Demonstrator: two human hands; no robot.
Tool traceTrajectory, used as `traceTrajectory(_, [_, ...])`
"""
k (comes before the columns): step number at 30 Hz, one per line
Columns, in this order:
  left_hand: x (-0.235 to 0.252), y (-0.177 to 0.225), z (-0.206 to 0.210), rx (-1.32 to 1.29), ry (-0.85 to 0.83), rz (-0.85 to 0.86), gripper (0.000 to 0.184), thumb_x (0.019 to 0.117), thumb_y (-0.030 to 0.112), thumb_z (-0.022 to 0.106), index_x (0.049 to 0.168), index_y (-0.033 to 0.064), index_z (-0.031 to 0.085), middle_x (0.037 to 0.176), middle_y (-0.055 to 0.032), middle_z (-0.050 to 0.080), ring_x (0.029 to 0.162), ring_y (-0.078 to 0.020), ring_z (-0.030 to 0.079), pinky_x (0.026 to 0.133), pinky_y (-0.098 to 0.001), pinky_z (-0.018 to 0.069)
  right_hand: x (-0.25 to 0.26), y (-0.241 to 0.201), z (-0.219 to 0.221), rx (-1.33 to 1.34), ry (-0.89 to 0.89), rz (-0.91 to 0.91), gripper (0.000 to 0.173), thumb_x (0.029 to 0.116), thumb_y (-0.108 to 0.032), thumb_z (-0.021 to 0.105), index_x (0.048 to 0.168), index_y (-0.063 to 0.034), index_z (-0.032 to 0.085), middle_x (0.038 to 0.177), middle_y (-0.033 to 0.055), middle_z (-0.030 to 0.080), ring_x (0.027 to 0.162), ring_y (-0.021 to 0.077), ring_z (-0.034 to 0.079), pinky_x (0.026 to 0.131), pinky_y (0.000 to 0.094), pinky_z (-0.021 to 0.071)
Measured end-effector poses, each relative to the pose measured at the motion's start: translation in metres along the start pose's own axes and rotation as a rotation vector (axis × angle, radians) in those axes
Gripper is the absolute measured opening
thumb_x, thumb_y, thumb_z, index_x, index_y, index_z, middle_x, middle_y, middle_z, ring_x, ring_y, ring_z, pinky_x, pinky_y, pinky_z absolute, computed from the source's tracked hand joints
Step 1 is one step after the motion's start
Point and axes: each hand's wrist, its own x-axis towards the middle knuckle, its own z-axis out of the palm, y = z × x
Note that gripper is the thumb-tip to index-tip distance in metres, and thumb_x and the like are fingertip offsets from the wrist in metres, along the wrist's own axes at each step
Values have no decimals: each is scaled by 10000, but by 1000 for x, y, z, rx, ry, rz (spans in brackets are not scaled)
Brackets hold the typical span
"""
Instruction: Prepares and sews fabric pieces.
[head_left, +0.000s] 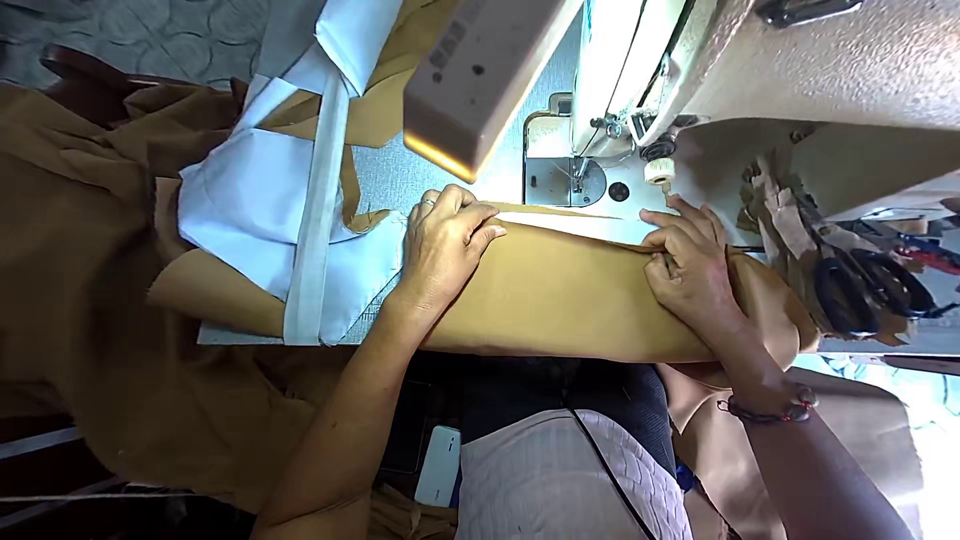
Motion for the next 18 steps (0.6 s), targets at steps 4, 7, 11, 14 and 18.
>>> traceTrajectory(4, [-7,5,-9,26,24,40,173,989,227,654,981,70,726,1097,-157,668,1078,-379,585,890,-548,396,1,-1,-1,19,-1,1,172,841,-18,515,910,23,667,1310,192,671,1406,445,465,1182,635,241])
traceTrajectory(7, [-7,7,-18,-1,29,84,171,993,192,639,972,31,692,978,-162,694,1002,-353,633,914,-552,385,1,-1,-2,45,25,20,345,818,-9,545,1144,39,648,1285,192,672,1372,438,496,1179,658,218])
traceTrajectory(11, [-8,7,-32,-93,9,82,179,974,200,652,972,27,701,891,-133,699,844,-249,659,802,-448,452,0,-2,-5,52,47,65,490,821,-33,599,1310,5,616,1193,188,675,1183,388,593,1152,660,205])
traceTrajectory(14, [-5,4,-40,-356,9,6,154,910,199,736,949,53,704,850,10,684,775,10,612,736,-166,490,-6,1,-9,121,69,119,260,948,-208,659,1121,-21,711,1088,158,703,1122,351,606,1090,581,331])
traceTrajectory(18, [-10,3,-48,-1052,-135,-439,200,959,-11,616,1151,45,620,964,42,720,849,-18,696,784,-214,597,-6,4,-6,150,112,190,306,976,-242,683,998,61,712,1001,214,700,1049,348,620,1018,513,422])
